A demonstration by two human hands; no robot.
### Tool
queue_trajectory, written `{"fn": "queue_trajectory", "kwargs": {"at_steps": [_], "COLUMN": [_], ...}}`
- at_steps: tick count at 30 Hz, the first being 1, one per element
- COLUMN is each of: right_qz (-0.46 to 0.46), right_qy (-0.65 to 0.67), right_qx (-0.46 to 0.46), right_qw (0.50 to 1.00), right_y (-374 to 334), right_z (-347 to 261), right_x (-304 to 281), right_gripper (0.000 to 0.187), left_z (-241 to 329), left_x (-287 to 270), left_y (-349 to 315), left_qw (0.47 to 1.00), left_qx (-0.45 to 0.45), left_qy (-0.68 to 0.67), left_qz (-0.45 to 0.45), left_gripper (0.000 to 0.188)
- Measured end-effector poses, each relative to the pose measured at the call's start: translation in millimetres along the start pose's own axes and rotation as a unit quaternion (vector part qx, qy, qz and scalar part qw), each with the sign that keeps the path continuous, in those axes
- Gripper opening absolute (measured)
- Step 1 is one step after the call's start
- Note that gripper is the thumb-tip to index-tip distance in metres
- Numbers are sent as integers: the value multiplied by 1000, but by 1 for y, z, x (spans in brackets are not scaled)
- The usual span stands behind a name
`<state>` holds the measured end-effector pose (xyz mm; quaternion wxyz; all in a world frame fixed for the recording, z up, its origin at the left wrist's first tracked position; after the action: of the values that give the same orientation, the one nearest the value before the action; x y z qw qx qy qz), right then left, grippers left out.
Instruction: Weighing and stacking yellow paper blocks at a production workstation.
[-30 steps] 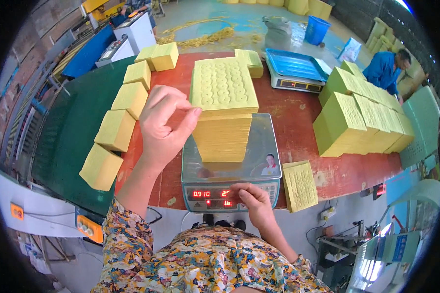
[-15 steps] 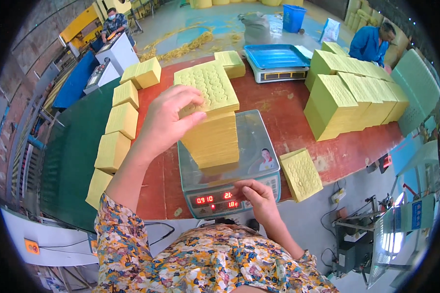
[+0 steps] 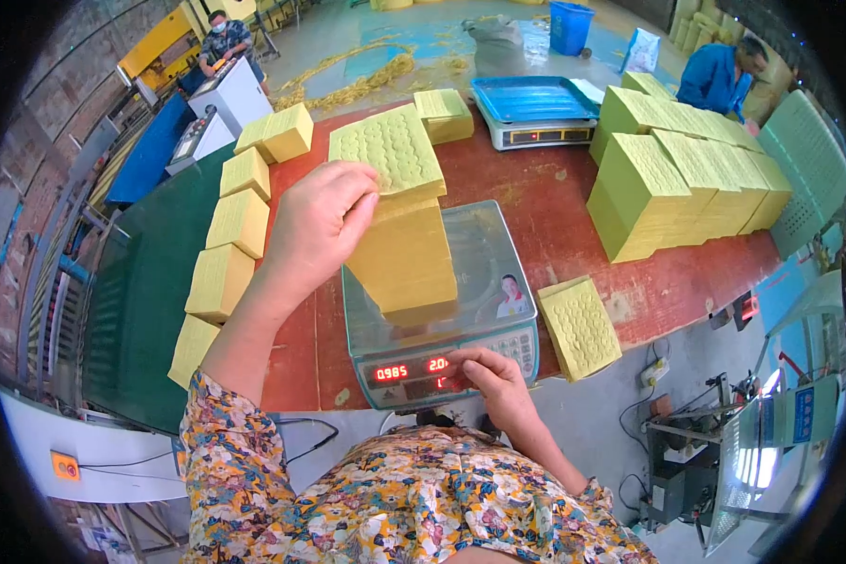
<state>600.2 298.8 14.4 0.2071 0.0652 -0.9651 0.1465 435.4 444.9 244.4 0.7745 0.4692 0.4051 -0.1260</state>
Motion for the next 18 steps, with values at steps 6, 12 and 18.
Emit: {"fn": "queue_trajectory", "kwargs": {"at_steps": [6,12,18], "right_qz": [-9,-41,-109], "right_qy": [18,48,228], "right_qx": [1,-52,-116], "right_qw": [1000,997,961], "right_y": [-8,-24,-46], "right_z": [0,-37,-88], "right_x": [7,6,7], "right_gripper": [24,36,51], "left_z": [15,100,162], "left_x": [-9,-15,43], "left_y": [-5,-31,-91], "left_qw": [988,960,951], "left_qx": [53,187,279], "left_qy": [135,195,125], "left_qz": [54,71,-53], "left_gripper": [14,15,7]}}
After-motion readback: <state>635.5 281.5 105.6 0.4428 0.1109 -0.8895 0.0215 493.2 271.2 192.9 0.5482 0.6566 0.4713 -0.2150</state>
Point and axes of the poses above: each hand's wrist, its own y-axis towards the middle knuckle, its own x-axis out of the palm, z = x × y, the point moved 6 cm from there along y, towards the middle knuckle, and after that the axes turned 6 degrees about x, right-handed, at the moved point
